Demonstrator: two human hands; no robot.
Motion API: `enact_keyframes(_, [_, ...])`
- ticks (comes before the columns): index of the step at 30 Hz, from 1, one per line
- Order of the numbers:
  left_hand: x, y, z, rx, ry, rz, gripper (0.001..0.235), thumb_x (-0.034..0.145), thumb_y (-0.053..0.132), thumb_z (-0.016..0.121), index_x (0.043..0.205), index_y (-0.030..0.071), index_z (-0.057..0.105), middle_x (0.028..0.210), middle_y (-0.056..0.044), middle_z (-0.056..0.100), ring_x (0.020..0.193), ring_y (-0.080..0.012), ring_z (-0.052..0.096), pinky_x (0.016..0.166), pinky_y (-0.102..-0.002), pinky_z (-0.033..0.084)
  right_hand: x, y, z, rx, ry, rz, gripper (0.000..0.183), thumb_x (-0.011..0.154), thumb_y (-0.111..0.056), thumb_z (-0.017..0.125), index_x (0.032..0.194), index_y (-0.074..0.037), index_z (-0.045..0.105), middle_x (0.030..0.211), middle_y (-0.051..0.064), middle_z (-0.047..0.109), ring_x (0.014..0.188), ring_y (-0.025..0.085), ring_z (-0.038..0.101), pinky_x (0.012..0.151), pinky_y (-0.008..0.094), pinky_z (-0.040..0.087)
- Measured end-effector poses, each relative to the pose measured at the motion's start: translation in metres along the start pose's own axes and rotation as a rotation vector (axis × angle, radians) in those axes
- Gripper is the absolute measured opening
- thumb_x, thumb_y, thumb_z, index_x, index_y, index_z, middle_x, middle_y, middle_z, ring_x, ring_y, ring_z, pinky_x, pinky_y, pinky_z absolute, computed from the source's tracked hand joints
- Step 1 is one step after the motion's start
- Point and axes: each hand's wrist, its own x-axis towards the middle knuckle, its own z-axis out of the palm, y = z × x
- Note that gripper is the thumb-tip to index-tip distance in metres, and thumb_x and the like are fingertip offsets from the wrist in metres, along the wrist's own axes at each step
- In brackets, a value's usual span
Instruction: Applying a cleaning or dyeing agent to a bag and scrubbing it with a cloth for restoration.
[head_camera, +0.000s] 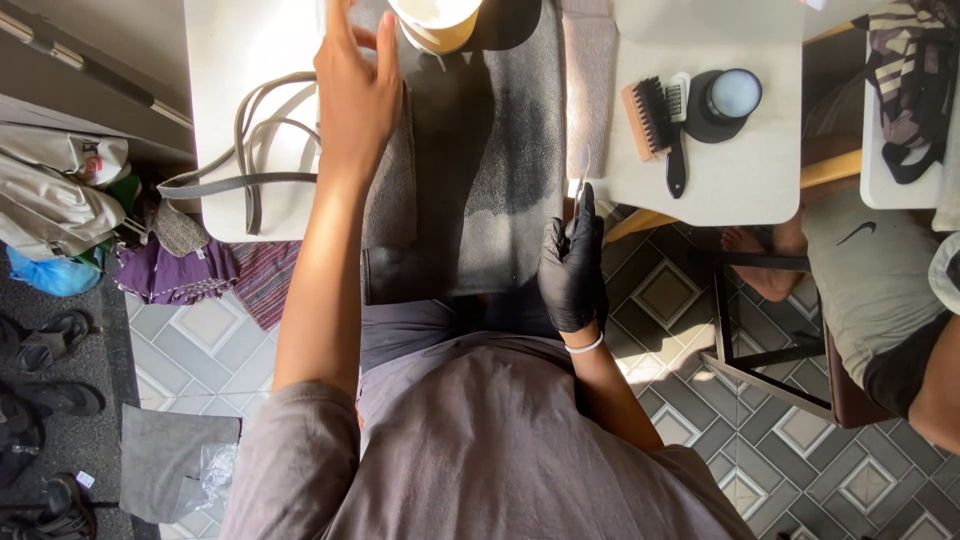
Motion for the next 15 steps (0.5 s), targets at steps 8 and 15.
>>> enact_keyframes(8, [0.061,-0.057,0.047,0.214,-0.023,-0.013,0.040,0.097,0.009,0.058,0.064,0.009,0.035,0.053,-0.006,0.042,0.044,-0.0201,0.045,0.044,-0.040,0.036,0.002,0.016,0.007,-0.021,0.067,-0.239,0.059,0.107,-0.015,0.060,0.159,-0.007,0.032,0.154,0.027,0.046,0.152,0.044,0.034,0.126,0.045,0.033])
enact_keyframes(15, [0.054,-0.005,0.008,0.056,-0.160,-0.282,0.049,0.105,0.001,0.054,0.062,0.012,0.034,0.054,-0.003,0.050,0.050,-0.0125,0.079,0.033,-0.022,0.039,0.007,0.019,0.010,0.064,0.089,-0.366,0.055,0.107,-0.004,0.058,0.156,0.001,0.034,0.151,0.024,0.051,0.141,0.037,0.053,0.120,0.040,0.045])
